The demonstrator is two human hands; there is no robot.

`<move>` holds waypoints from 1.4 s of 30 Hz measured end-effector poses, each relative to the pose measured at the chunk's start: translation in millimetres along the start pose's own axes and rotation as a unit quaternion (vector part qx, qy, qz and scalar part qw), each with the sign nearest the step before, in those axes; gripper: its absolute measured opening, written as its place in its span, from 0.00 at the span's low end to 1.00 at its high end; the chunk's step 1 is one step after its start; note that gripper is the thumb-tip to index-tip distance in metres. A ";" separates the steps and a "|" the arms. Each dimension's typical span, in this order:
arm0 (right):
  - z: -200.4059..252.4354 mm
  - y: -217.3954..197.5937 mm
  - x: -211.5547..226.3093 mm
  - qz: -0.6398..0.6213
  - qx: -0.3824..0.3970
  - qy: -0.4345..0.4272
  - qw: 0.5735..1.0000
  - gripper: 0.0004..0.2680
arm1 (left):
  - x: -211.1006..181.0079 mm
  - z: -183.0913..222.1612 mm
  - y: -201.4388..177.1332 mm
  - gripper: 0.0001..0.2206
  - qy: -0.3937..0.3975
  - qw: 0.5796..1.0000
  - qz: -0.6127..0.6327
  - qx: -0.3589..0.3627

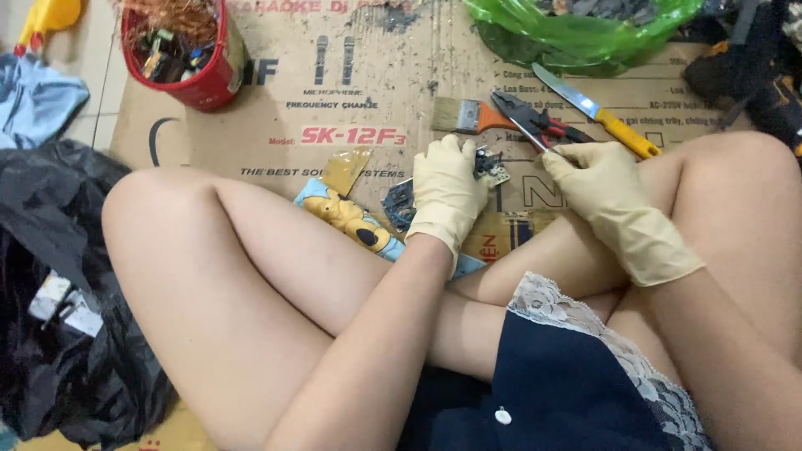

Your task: The person sits on the floor and uses pliers and a knife to scrape and pry at a small electronic component. They manipulate the component with gloved hands, removing material and adjusting its position on a cushioned surface.

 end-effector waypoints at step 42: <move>-50.3 -15.3 65.0 0.285 0.200 0.050 0.936 0.08 | 2.3 -14.0 -48.8 0.36 -0.186 0.966 0.015 0.180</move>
Point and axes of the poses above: each hand's wrist, its own z-axis away from the middle knuckle, its own y-axis out of the palm, x = y × z, the point moved 1 cm from there along -z, towards the middle knuckle, and after that the axes turned 3 degrees about z, right-handed, at the moved point
